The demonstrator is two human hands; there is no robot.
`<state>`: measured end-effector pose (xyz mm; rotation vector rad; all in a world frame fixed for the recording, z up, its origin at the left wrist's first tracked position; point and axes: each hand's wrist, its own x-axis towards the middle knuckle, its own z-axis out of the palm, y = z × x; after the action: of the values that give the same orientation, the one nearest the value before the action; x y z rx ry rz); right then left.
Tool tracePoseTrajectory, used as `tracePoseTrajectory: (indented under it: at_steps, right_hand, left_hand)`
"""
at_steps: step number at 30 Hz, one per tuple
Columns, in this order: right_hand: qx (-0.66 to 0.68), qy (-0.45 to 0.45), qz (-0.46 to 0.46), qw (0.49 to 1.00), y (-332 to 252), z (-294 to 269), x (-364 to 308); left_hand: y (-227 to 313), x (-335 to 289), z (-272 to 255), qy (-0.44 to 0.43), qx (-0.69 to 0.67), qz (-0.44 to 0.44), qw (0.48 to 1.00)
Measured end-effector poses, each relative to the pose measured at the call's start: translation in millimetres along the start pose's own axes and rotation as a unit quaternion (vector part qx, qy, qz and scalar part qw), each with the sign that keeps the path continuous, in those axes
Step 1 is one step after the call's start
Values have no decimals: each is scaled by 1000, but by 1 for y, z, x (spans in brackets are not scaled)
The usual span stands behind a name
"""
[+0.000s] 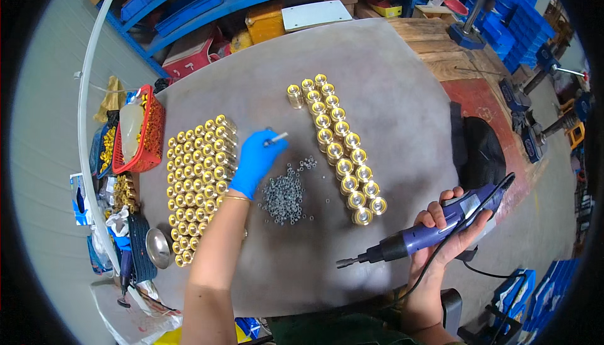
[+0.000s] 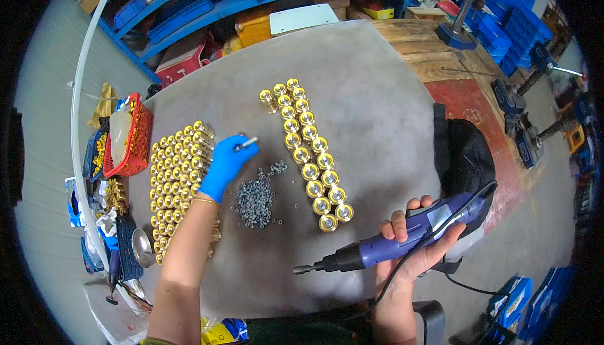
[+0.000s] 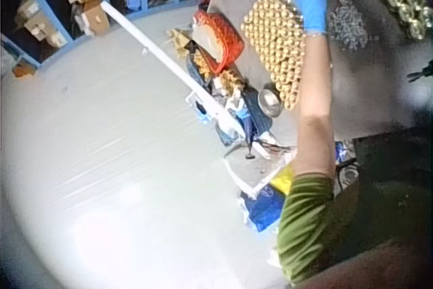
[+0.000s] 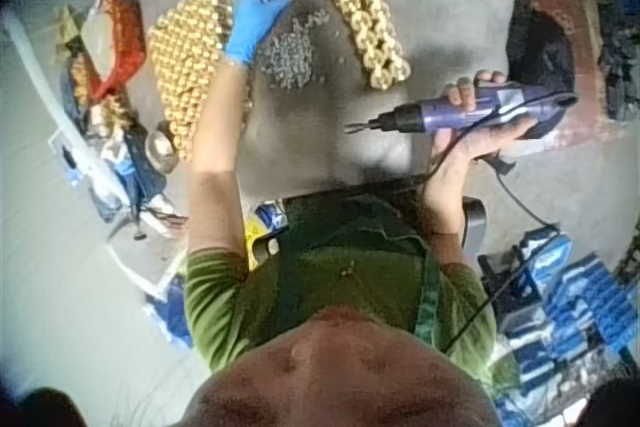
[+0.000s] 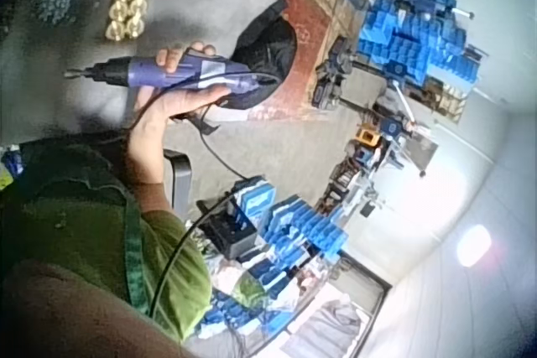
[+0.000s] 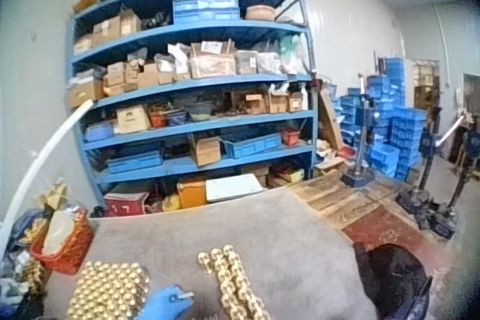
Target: Assembling small metal components using an electric screwdriver at a metal fabrication station.
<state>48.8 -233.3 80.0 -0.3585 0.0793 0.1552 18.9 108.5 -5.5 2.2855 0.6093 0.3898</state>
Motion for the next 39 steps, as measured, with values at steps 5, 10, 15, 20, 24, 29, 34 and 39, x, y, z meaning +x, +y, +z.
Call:
tracePoseTrajectory:
  at_steps: [5,10,15,20,24,29,34,39]
  right_hand:
    - [-12,7,-3,1000,-5,5,-8]
    - [-26,14,1,1000,-7,8,-14]
    - [-1,-13,16,1000,-9,7,-14]
    - [6,-17,32,999,-7,5,-16]
    - [3,-25,47,999,-8,10,-21]
    - [-22,-24,25,999,-20,13,-26]
    - [-31,-4,14,999,-17,15,-24]
    - [-31,-10,52,998,-8,14,-27]
  left_hand:
    - [21,-22,37,33,-20,64,997]
    - [37,-41,48,86,170,176,966]
    - [24,-69,29,125,202,195,952]
    - [22,-86,20,127,148,165,967]
    - [58,-78,48,122,117,189,967]
    - [51,-75,61,132,204,178,954]
    - [20,-91,40,147,216,176,949]
    - [30,-108,20,128,147,146,970]
